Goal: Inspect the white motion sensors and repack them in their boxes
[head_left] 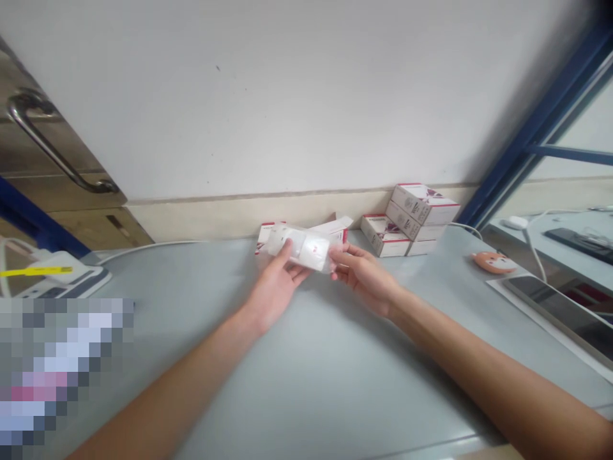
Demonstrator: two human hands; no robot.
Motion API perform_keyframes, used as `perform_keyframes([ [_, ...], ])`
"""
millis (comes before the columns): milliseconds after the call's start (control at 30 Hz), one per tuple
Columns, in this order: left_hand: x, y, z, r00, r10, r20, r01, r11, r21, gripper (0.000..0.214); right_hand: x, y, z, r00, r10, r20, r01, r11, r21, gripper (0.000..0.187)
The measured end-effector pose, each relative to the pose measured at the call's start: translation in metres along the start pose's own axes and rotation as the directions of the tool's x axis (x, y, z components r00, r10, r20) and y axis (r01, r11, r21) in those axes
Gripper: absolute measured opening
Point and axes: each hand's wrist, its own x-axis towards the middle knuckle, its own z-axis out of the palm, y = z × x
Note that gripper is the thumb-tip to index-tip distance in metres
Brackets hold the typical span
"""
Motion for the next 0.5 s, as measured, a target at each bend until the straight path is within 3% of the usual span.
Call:
perform_keyframes([
  [167,-0.005,0.005,0.0,0.993,0.044,0.114,-0.058,0.99,0.126,0.093,0.006,-0.009,-0.01,0.999,0.049,0.022,-0.051,0.994,0.095,0.015],
  [333,-0.005,0.006,-0.002,0.987,0.16,-0.009,-0.153,0.955,0.256,0.122,0.008,-0.02,-0.016,0.995,0.06,0.078,-0.067,0.994,0.088,0.014],
  [400,-0.002,0.005,-0.004,0.97,0.243,0.007,-0.233,0.918,0.321,0.11,0.006,-0.023,-0.016,0.997,0.024,0.067,-0.028,0.998,0.065,0.017],
  [500,0.002,0.005,-0.007,0.935,0.349,0.068,-0.342,0.828,0.444,0.073,0.004,-0.024,-0.017,0.997,-0.058,0.051,0.058,0.998,0.003,0.024],
])
